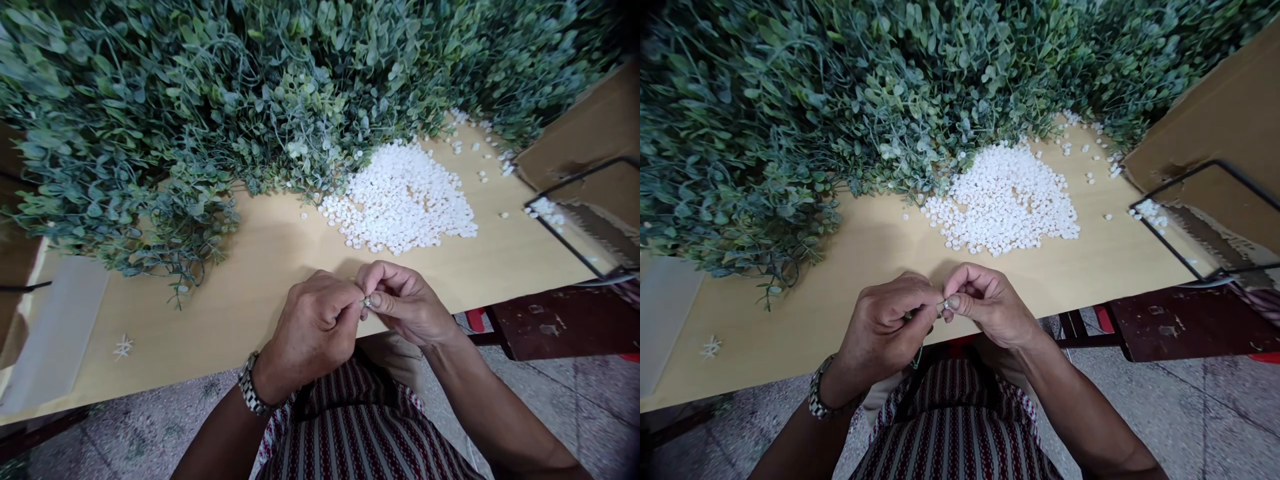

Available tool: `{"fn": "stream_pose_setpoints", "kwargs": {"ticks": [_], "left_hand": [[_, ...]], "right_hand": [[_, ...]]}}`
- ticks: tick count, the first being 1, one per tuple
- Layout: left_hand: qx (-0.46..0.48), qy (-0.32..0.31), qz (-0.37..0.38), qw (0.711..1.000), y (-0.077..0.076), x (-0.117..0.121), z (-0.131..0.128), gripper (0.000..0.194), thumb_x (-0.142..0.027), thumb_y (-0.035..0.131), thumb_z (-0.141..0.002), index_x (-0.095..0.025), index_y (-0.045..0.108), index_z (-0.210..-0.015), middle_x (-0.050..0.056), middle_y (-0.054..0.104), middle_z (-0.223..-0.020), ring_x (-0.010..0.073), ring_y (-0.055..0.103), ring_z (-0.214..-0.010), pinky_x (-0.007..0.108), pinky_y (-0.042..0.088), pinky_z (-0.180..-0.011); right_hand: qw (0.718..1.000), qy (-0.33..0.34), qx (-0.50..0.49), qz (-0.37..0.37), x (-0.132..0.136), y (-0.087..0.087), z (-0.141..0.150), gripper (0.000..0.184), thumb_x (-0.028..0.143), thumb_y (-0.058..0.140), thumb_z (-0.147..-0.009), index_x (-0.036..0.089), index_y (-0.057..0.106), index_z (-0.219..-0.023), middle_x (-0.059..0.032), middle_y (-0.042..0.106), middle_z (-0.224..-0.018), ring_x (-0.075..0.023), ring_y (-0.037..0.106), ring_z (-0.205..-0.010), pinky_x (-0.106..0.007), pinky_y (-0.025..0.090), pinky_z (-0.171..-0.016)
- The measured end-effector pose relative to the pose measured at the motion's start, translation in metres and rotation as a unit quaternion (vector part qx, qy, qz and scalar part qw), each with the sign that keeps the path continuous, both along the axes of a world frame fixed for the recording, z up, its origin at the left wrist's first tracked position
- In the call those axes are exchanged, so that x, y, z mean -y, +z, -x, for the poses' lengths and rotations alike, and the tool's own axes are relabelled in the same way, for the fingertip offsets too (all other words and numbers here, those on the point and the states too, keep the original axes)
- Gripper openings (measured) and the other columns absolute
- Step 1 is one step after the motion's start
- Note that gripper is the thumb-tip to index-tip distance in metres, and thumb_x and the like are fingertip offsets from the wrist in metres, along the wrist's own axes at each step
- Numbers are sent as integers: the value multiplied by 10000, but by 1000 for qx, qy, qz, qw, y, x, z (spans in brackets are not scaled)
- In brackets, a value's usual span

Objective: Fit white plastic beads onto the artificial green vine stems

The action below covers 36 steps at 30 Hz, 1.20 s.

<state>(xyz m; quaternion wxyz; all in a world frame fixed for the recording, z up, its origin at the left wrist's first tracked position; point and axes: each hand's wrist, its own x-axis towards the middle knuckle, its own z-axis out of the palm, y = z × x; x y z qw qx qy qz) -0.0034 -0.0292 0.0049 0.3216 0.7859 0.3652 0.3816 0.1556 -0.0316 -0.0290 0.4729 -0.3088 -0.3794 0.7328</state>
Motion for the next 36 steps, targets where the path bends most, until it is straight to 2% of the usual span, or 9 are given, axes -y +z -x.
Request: {"fn": "stream_pose_setpoints", "kwargs": {"ticks": [5,10,13,16,20,23,26,31,36], "left_hand": [[-5,-2,0,1000,0,-1,-2,232,-12,474,-760,-126,612,-612,16,612,-549,115,524,-541,283,433,-618],[-7,4,10,1000,-3,-1,1,224,-45,489,-778,-134,628,-626,17,615,-565,123,543,-554,291,453,-620],[102,31,117,987,0,-2,10,127,-108,574,-783,-154,679,-728,18,660,-642,116,574,-560,243,461,-546],[241,86,179,950,3,-3,20,52,-152,665,-753,-176,710,-764,26,697,-706,132,624,-620,234,487,-549],[339,47,97,934,4,-5,20,76,-187,656,-775,-192,732,-776,44,705,-728,213,658,-796,369,522,-769],[398,21,20,917,2,-5,11,103,-229,636,-793,-203,735,-789,34,696,-681,228,646,-815,446,471,-888],[432,18,-15,902,-1,-5,1,110,-251,626,-790,-222,733,-789,24,681,-671,219,631,-788,453,461,-891],[459,48,-9,887,-10,-3,5,127,-183,598,-753,-198,721,-783,53,643,-895,221,588,-920,431,440,-924],[379,55,34,923,-5,3,23,190,-250,538,-772,-168,700,-828,88,638,-914,253,573,-949,459,398,-963]], "right_hand": [[1000,-3,3,-2,0,-2,0,146,218,742,-711,172,610,-751,34,581,-651,-76,573,-570,-205,472,-556],[993,-43,88,-68,5,-1,2,114,228,705,-758,182,602,-777,34,586,-668,-70,571,-586,-194,468,-573],[974,-104,146,-137,11,8,1,114,250,685,-779,204,630,-868,13,599,-742,-92,570,-642,-217,480,-590],[950,-176,175,-192,15,16,-2,135,292,617,-835,235,639,-956,-7,612,-820,-110,569,-702,-239,487,-633],[958,-85,228,-155,13,19,1,242,326,596,-848,234,623,-1069,-30,622,-911,-109,567,-727,-235,480,-644],[982,2,163,-95,10,17,10,394,388,623,-815,221,563,-1167,-38,619,-913,-87,539,-635,-215,452,-552],[993,60,90,-42,8,14,18,307,427,633,-795,184,630,-983,-4,609,-718,-50,437,-480,-183,366,-440],[994,-70,78,-12,8,6,20,239,373,720,-724,212,637,-881,46,522,-632,-50,422,-483,-170,351,-433],[980,-149,121,-50,8,3,18,210,311,722,-716,220,611,-868,54,512,-640,-59,464,-468,-171,392,-408]]}}
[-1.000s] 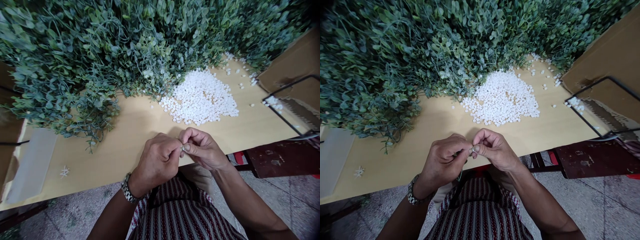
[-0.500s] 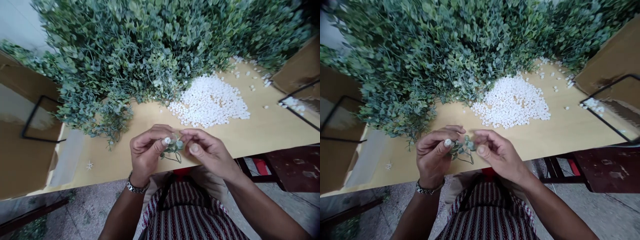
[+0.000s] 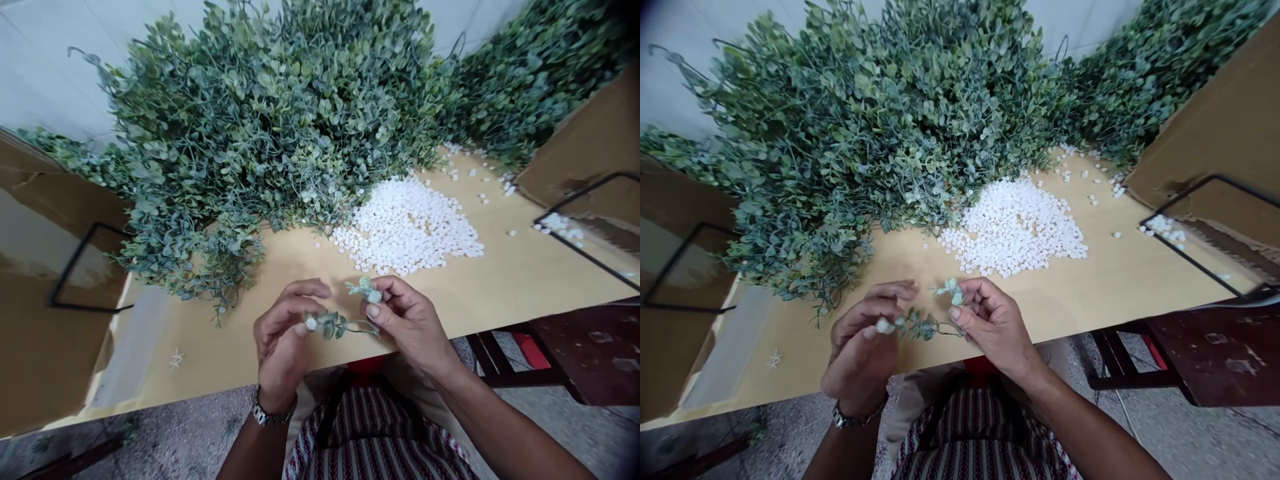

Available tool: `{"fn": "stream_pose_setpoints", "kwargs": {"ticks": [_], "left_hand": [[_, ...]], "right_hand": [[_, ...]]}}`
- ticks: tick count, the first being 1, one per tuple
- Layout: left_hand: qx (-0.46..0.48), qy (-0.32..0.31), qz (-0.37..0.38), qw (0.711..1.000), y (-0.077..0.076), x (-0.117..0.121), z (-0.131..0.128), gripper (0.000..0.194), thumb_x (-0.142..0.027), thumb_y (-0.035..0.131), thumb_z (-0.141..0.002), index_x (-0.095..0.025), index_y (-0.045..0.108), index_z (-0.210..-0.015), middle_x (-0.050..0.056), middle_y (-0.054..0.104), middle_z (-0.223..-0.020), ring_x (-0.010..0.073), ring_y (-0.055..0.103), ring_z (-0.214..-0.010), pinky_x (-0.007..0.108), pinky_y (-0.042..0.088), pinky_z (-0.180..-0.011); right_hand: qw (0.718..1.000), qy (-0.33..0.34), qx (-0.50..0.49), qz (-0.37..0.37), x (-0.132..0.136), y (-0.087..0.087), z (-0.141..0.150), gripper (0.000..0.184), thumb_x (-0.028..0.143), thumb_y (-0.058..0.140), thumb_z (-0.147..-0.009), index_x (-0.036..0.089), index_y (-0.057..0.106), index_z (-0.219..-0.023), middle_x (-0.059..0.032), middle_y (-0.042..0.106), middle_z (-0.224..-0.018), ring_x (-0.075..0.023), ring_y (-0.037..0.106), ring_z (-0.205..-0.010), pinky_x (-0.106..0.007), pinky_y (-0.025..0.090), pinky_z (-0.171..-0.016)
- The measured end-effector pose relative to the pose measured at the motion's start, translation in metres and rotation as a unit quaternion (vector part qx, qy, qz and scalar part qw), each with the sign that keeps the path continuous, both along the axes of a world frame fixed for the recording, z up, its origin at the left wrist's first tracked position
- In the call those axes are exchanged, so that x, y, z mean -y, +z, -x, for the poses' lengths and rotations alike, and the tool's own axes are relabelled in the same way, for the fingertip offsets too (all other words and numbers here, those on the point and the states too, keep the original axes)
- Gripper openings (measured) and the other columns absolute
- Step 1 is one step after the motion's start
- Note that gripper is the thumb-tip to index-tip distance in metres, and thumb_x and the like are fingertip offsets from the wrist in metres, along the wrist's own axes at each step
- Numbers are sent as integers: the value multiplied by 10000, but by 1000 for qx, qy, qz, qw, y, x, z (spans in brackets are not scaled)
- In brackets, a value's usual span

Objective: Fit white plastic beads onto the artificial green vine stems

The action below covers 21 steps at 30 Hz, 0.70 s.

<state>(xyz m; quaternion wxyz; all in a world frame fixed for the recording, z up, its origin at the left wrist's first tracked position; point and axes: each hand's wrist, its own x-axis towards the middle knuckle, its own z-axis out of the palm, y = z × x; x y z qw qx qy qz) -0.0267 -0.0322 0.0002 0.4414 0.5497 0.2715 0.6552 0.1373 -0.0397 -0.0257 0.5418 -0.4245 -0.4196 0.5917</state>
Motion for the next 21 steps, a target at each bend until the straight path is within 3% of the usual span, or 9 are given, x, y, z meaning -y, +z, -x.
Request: {"fn": "stream_pose_setpoints", "kwargs": {"ticks": [2,5,7,9,10,14,18,21], "left_hand": [[-41,121,-27,991,13,10,0,189,-234,538,-777,-187,684,-886,79,628,-987,258,549,-1020,439,397,-960],[-153,311,-132,929,34,32,-8,247,-114,573,-749,-222,653,-956,44,607,-1018,220,551,-1000,376,422,-919],[-255,243,-130,927,40,43,-17,246,-93,550,-776,-223,626,-971,41,612,-947,190,572,-893,315,471,-789],[-326,125,-47,936,36,45,-24,227,-80,538,-796,-213,599,-971,35,604,-838,168,570,-793,279,475,-687],[-331,103,6,938,31,41,-26,193,-93,536,-812,-201,593,-961,33,593,-807,160,562,-760,270,468,-664],[-255,74,125,956,6,22,-28,100,-209,544,-856,-175,637,-852,29,557,-764,144,538,-729,257,457,-651],[-113,106,128,980,-9,20,-30,111,-175,611,-814,-222,699,-864,27,592,-890,137,572,-863,236,486,-737],[-87,112,127,982,-14,25,-33,158,-136,603,-810,-235,709,-872,27,631,-941,149,597,-941,260,505,-805]], "right_hand": [[999,-27,33,-31,0,2,1,200,267,723,-705,211,598,-851,49,529,-653,-63,476,-468,-182,416,-423],[989,-65,113,-76,2,2,2,189,236,707,-718,210,584,-859,36,551,-664,-84,487,-510,-208,438,-472],[973,-89,179,-113,3,0,2,195,241,696,-735,215,576,-887,28,554,-675,-104,505,-563,-224,444,-516],[954,-107,236,-152,6,-3,2,195,247,679,-756,220,564,-911,23,556,-688,-119,527,-613,-238,451,-565],[944,-112,261,-169,8,-5,2,195,245,671,-765,223,557,-921,20,562,-700,-123,537,-628,-242,456,-583],[907,-93,333,-241,13,-6,4,215,214,627,-798,236,518,-982,4,596,-775,-121,565,-626,-236,470,-577],[867,-34,370,-332,11,-4,8,155,199,552,-847,231,503,-992,-21,600,-777,-139,569,-629,-247,479,-556],[850,2,375,-370,9,-4,11,115,173,475,-873,217,507,-975,-41,597,-761,-165,566,-665,-274,490,-559]]}}
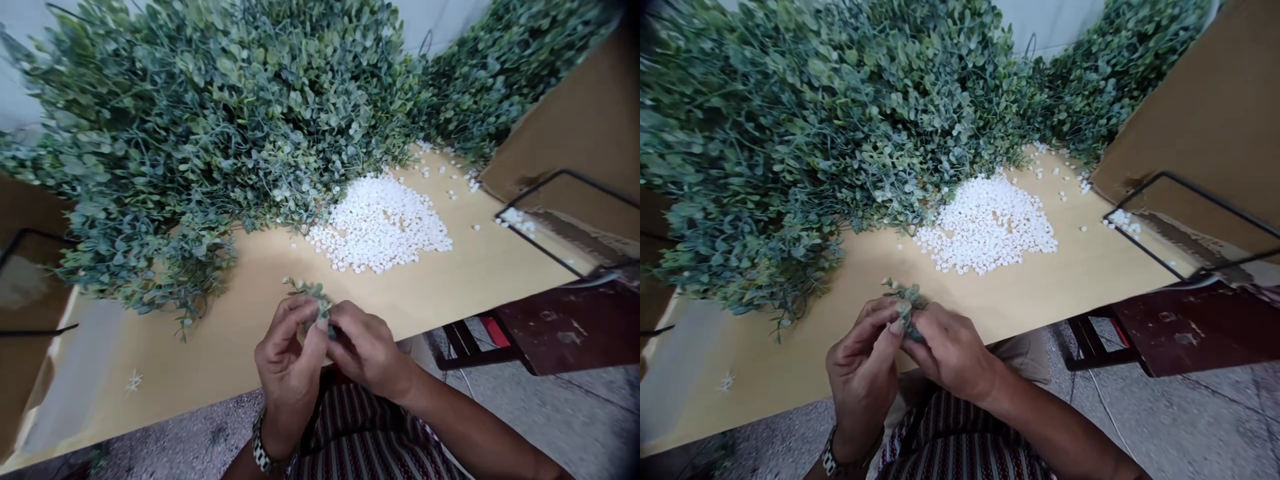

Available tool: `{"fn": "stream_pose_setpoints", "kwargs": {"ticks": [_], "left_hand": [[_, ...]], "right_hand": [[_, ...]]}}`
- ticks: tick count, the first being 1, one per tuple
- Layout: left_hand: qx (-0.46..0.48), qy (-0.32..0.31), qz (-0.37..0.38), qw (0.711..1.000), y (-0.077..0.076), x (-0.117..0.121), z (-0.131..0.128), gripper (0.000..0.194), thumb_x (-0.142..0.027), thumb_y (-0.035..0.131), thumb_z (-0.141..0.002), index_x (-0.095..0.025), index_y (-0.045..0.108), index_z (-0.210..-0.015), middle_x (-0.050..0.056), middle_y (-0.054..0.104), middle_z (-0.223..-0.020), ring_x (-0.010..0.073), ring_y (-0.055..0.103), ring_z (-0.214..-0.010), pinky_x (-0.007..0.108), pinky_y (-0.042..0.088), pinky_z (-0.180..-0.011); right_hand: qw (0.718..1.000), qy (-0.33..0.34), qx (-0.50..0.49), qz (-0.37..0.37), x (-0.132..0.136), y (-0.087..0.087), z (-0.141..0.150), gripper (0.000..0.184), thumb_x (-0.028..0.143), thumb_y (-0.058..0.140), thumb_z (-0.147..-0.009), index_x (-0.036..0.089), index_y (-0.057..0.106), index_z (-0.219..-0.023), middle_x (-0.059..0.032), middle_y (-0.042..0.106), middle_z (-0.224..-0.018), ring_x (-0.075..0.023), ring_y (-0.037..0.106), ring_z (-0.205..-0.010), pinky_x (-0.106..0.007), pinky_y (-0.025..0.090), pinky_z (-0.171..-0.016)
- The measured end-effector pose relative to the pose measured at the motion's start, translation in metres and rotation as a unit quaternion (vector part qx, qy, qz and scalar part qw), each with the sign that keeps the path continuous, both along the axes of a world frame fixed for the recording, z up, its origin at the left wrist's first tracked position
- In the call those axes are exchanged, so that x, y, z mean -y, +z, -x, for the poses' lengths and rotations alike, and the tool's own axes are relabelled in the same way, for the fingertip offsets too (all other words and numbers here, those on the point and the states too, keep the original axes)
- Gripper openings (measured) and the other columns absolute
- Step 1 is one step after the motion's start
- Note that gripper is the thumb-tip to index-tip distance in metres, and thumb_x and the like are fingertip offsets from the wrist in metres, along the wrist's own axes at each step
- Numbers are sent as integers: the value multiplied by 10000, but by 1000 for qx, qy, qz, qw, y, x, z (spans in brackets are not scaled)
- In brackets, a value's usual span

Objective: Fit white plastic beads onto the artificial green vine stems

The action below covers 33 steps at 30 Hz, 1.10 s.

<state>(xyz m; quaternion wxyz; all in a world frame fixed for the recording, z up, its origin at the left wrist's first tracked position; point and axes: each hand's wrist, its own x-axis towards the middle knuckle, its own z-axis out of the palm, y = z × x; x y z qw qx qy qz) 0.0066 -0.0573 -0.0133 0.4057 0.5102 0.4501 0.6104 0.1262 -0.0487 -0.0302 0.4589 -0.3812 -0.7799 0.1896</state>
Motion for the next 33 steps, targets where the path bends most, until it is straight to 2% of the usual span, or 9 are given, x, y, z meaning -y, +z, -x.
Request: {"fn": "stream_pose_setpoints", "kwargs": {"ticks": [4,9,12,14,21,24,27,30,33], "left_hand": [[-39,-7,5,999,-2,2,-2,180,-133,579,-833,-237,709,-901,20,670,-925,147,610,-936,271,510,-842],[-35,-13,47,998,1,-7,5,156,-194,577,-851,-233,709,-925,16,688,-924,146,622,-892,262,496,-842],[-70,-10,53,996,5,-12,9,143,-214,576,-854,-218,710,-904,7,673,-799,135,609,-779,247,494,-774],[-106,-21,48,993,8,-15,9,151,-223,555,-867,-207,702,-902,7,636,-750,132,581,-734,240,485,-718],[-221,-106,27,969,8,-21,6,183,-216,469,-902,-195,650,-883,37,596,-796,168,550,-779,282,439,-697],[-232,-108,6,967,9,-21,7,175,-201,468,-895,-186,619,-808,43,603,-764,180,555,-768,299,439,-685],[-251,-106,-16,962,9,-21,6,190,-183,481,-881,-185,567,-711,37,597,-719,175,553,-740,306,433,-683],[-272,-112,-37,955,11,-21,5,224,-164,487,-870,-187,515,-649,21,569,-658,166,538,-704,310,418,-682],[-275,-135,-55,950,12,-22,5,206,-146,475,-868,-184,518,-670,7,545,-633,156,528,-684,314,406,-700]], "right_hand": [[999,16,17,28,1,0,2,124,178,437,-881,202,534,-954,-62,609,-760,-201,576,-713,-338,523,-607],[997,53,12,55,-1,11,-22,384,210,552,-849,215,475,-1225,-89,632,-1020,-207,597,-954,-369,542,-769],[996,-77,38,9,-13,14,-55,224,152,492,-876,220,573,-1073,-52,648,-889,-172,616,-816,-321,528,-658],[975,-183,124,21,-25,12,-74,142,149,487,-870,181,616,-919,-55,627,-793,-174,595,-736,-318,492,-638],[944,-207,257,24,-37,-4,-83,180,179,457,-882,165,620,-808,-75,602,-769,-196,570,-749,-305,436,-654],[966,-199,158,41,-29,2,-77,111,187,502,-864,191,609,-833,-56,603,-777,-182,561,-739,-298,431,-661],[982,-116,-48,140,-22,13,-67,46,220,565,-847,213,596,-813,-23,589,-751,-158,549,-705,-281,434,-634],[942,7,-198,271,-19,19,-51,91,277,597,-840,209,602,-781,-10,572,-716,-141,526,-676,-264,425,-603],[892,69,-278,350,-20,17,-39,127,320,625,-820,199,619,-781,-5,569,-714,-128,498,-656,-260,407,-598]]}}
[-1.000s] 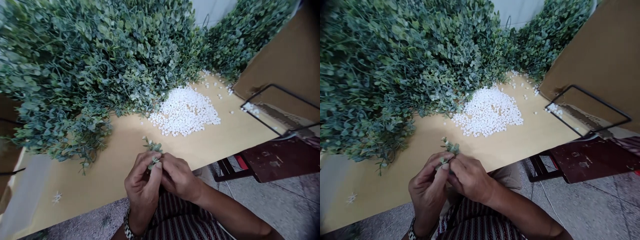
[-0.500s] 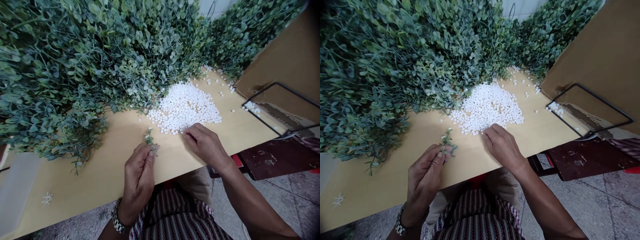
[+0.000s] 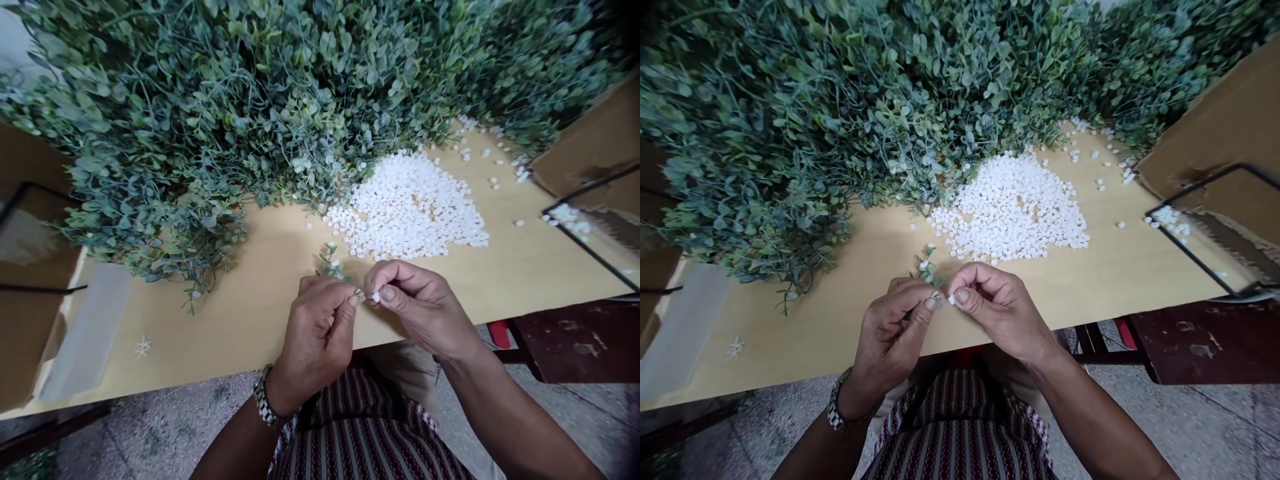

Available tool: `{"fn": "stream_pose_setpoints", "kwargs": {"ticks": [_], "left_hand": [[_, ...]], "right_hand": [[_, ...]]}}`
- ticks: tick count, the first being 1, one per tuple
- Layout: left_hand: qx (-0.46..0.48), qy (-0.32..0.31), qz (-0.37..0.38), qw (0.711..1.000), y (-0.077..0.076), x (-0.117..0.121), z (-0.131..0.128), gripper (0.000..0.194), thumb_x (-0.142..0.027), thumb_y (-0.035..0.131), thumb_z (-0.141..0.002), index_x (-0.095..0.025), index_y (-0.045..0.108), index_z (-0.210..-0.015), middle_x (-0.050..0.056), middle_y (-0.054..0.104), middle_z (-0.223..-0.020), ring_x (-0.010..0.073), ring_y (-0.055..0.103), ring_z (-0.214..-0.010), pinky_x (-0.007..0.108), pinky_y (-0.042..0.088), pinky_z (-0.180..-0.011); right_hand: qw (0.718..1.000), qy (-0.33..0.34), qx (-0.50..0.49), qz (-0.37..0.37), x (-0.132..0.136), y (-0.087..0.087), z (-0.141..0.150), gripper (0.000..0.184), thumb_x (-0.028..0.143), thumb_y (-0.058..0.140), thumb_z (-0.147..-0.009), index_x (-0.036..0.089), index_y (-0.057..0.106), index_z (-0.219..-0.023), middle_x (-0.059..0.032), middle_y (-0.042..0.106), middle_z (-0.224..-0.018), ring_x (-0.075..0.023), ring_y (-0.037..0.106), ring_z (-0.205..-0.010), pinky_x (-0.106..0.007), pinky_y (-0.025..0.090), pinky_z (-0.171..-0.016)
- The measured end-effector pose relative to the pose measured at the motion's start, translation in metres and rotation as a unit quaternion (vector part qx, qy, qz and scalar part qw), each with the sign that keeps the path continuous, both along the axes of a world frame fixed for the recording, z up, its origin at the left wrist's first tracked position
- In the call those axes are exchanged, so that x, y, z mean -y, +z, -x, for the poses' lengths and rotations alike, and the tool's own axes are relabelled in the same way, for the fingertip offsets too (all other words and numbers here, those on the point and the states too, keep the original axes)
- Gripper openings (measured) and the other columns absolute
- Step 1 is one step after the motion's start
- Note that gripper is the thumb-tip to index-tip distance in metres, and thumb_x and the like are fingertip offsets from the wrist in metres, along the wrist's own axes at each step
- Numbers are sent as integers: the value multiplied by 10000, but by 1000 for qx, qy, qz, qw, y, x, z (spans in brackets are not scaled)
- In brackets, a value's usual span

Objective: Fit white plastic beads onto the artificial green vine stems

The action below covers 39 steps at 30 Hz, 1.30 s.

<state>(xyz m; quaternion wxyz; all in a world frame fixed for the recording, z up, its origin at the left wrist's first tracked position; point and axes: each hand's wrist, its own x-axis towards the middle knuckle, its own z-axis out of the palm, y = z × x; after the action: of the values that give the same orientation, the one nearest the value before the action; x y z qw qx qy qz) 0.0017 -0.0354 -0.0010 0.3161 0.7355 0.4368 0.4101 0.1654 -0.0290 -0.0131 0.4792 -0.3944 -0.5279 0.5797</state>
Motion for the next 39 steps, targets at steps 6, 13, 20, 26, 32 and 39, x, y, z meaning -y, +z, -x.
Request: {"fn": "stream_pose_setpoints", "kwargs": {"ticks": [6,13,20,26,32,39], "left_hand": [[5,-46,5,999,3,0,2,181,-153,464,-867,-180,559,-715,9,583,-654,145,522,-656,320,385,-708],[-6,-58,2,998,6,-1,2,240,-121,435,-836,-167,522,-617,29,589,-608,154,531,-631,321,376,-691],[-11,-55,-13,998,6,0,2,244,-108,421,-824,-155,511,-602,24,585,-611,136,517,-617,311,363,-693],[-33,-46,-18,998,6,0,2,269,-113,417,-829,-148,530,-587,7,533,-569,124,471,-586,305,355,-678],[-62,-44,-43,996,6,0,0,255,-99,410,-821,-139,595,-649,-3,509,-562,124,455,-576,303,359,-671],[-71,-48,-46,995,5,-1,-1,251,-98,413,-818,-133,596,-649,2,516,-570,125,454,-575,303,360,-663]], "right_hand": [[993,18,-92,68,-2,-3,7,158,328,693,-757,191,627,-712,13,542,-659,-111,468,-614,-247,387,-580],[984,31,-141,108,-1,-4,9,142,299,727,-723,192,640,-690,17,543,-644,-103,482,-596,-229,403,-569],[980,39,-160,114,0,-7,9,103,264,725,-732,189,660,-701,15,553,-659,-91,493,-610,-206,411,-581],[984,43,-144,93,0,-9,9,84,259,705,-756,197,660,-722,16,561,-669,-92,498,-619,-206,413,-585],[993,48,-95,52,3,-13,3,47,236,644,-819,208,644,-781,21,573,-702,-89,521,-660,-213,413,-632],[995,49,-87,32,0,-17,2,67,251,647,-814,200,628,-776,22,571,-689,-96,529,-642,-232,417,-618]]}}
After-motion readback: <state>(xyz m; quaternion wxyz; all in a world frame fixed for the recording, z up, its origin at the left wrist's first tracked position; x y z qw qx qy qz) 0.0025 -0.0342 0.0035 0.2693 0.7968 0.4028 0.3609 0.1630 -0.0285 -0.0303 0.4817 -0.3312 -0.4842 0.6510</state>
